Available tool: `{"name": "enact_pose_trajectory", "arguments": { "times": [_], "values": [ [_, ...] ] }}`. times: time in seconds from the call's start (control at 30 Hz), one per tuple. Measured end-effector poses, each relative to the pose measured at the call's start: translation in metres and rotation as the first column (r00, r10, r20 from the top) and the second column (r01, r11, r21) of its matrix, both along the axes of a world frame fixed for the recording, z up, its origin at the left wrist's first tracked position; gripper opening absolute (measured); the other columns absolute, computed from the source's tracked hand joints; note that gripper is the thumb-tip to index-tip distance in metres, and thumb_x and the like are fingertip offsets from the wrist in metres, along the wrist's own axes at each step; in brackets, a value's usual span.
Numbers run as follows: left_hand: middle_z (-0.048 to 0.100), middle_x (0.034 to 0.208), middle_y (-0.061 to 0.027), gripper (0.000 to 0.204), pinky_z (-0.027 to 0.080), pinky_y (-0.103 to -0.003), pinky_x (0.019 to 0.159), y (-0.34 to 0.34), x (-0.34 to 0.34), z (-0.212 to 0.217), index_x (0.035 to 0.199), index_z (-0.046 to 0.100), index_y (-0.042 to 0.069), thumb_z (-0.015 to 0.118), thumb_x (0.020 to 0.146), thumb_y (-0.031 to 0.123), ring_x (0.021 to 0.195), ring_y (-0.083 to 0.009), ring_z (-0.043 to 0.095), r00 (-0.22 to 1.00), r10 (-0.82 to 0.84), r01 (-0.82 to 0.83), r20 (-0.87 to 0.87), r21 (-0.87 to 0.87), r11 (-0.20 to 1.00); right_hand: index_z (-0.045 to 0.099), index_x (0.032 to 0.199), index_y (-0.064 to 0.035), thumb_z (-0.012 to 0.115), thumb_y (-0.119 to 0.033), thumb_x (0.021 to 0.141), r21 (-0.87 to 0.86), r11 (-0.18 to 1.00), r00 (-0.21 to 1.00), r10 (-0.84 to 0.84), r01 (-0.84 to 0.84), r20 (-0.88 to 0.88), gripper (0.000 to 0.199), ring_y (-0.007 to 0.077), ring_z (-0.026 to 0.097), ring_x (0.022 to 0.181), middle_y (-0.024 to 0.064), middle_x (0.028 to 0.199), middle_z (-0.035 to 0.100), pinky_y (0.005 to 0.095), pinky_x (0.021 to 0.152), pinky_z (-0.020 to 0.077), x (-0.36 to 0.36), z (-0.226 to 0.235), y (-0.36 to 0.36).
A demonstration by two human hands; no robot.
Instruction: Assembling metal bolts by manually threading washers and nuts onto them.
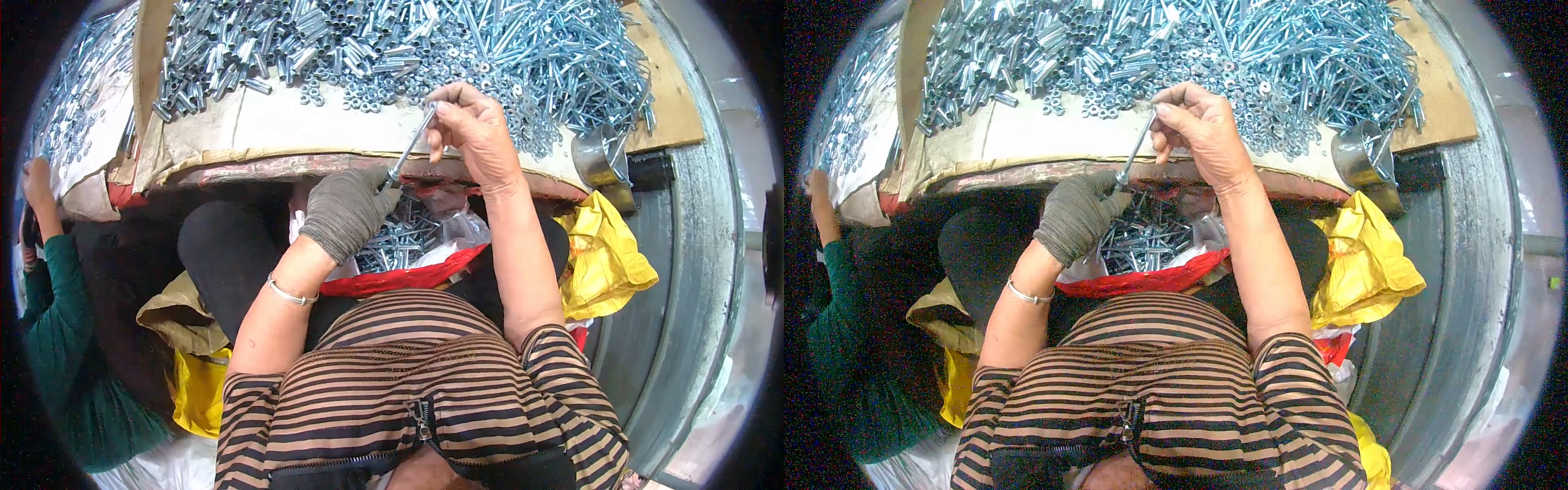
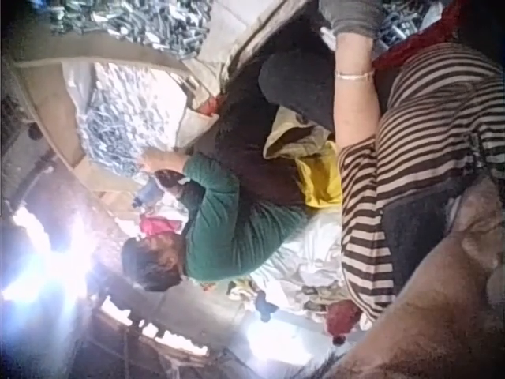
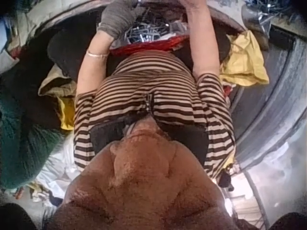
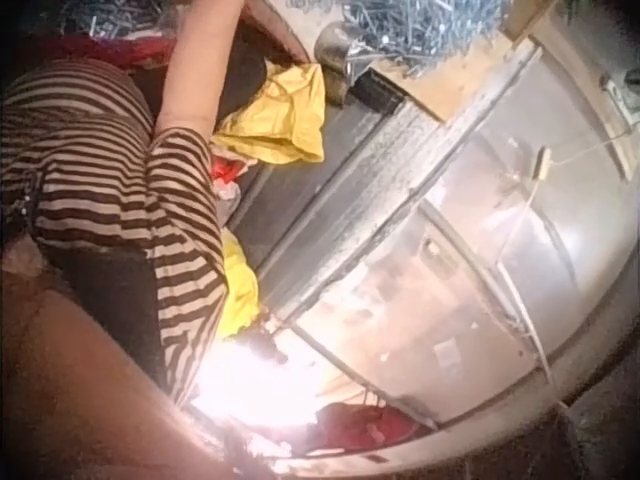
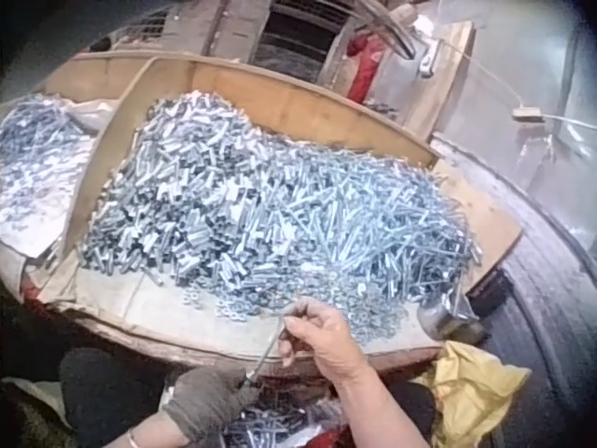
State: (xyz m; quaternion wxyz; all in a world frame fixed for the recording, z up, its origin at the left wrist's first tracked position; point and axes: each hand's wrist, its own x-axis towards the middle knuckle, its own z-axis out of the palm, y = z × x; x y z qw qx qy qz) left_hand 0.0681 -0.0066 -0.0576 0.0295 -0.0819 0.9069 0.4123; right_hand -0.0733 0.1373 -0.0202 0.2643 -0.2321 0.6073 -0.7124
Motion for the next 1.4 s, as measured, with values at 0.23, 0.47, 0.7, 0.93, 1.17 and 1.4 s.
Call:
{"name": "enact_pose_trajectory", "arguments": {
  "times": [0.23, 0.47, 0.7, 0.93, 1.17, 1.4],
  "values": [
    [0.062, 0.075, -0.0181, 0.03, 0.047, -0.046, 0.066, 0.012, 0.004, 0.012, 0.088, 0.063, 0.009, 0.056, 0.081, 0.037, 0.074, -0.0363, 0.062, 0.987, -0.157, 0.159, 0.027, -0.207, 0.965, 0.059, 0.096, 0.003, 0.061, -0.008, 0.084, 0.134, 0.984, 0.993, 0.115, -0.117, 0.02, 0.016, 0.0117, 0.059, 0.057, 0.0076, 0.073, 0.061, 0.0259, 0.047, 0.0522, 0.006, 0.016, 0.05],
    [0.063, 0.073, -0.0159, 0.021, 0.046, -0.041, 0.061, 0.025, 0.014, 0.014, 0.086, 0.064, 0.007, 0.064, 0.081, 0.027, 0.068, -0.033, 0.062, 0.985, -0.064, 0.057, -0.16, -0.049, 0.997, 0.063, 0.089, 0.0008, 0.065, -0.006, 0.079, 0.159, 0.962, 0.969, 0.198, -0.221, 0.149, 0.012, 0.0092, 0.059, 0.055, 0.0057, 0.074, 0.064, 0.0224, 0.045, 0.049, 0.033, 0.008, 0.05],
    [0.065, 0.075, -0.0135, 0.016, 0.046, -0.036, 0.06, 0.028, 0.012, 0.008, 0.087, 0.066, 0.004, 0.067, 0.081, 0.019, 0.066, -0.029, 0.062, 0.907, 0.044, 0.014, -0.419, 0.134, 0.991, 0.064, 0.096, 0.0018, 0.065, -0.033, 0.085, 0.009, 0.989, 0.979, 0.15, -0.15, -0.139, 0.037, 0.0137, 0.059, 0.084, 0.0089, 0.096, 0.062, 0.0272, 0.074, 0.0483, 0.054, -0.023, -0.009],
    [0.058, 0.064, -0.0085, 0.013, 0.044, -0.03, 0.056, -0.024, 0.005, 0.014, 0.086, 0.064, 0.002, 0.064, 0.084, 0.015, 0.058, -0.016, 0.054, 0.853, 0.431, -0.282, -0.296, 0.433, 0.856, 0.056, 0.117, 0.0053, 0.034, -0.052, 0.096, -0.105, 0.992, 0.916, 0.024, -0.072, -0.401, 0.066, 0.0239, 0.051, 0.116, 0.0165, 0.119, 0.056, 0.0364, 0.097, 0.0414, 0.071, -0.006, -0.009],
    [0.063, 0.075, -0.0173, 0.016, 0.047, -0.037, 0.06, 0.005, 0.011, 0.016, 0.086, 0.066, 0.004, 0.065, 0.08, 0.02, 0.069, -0.0324, 0.062, 0.894, 0.226, -0.165, -0.387, 0.184, 0.969, 0.057, 0.111, 0.0062, 0.044, -0.049, 0.094, 0.034, 0.997, 0.99, -0.067, 0.072, -0.127, 0.059, 0.018, 0.064, 0.086, 0.0152, 0.089, 0.066, 0.0282, 0.072, 0.0515, 0.059, 0.006, 0.002],
    [0.064, 0.077, -0.0133, 0.017, 0.048, -0.04, 0.061, 0.018, 0.011, 0.005, 0.086, 0.067, 0.007, 0.065, 0.08, 0.023, 0.069, -0.0315, 0.062, 0.853, 0.088, -0.131, -0.514, -0.048, 0.99, 0.065, 0.091, 0.0034, 0.052, -0.037, 0.094, 0.033, 0.98, 0.943, -0.18, 0.197, -0.281, 0.043, 0.0106, 0.058, 0.065, 0.0056, 0.069, 0.062, 0.0232, 0.059, 0.0455, 0.054, 0.003, -0.003]
  ]
}}
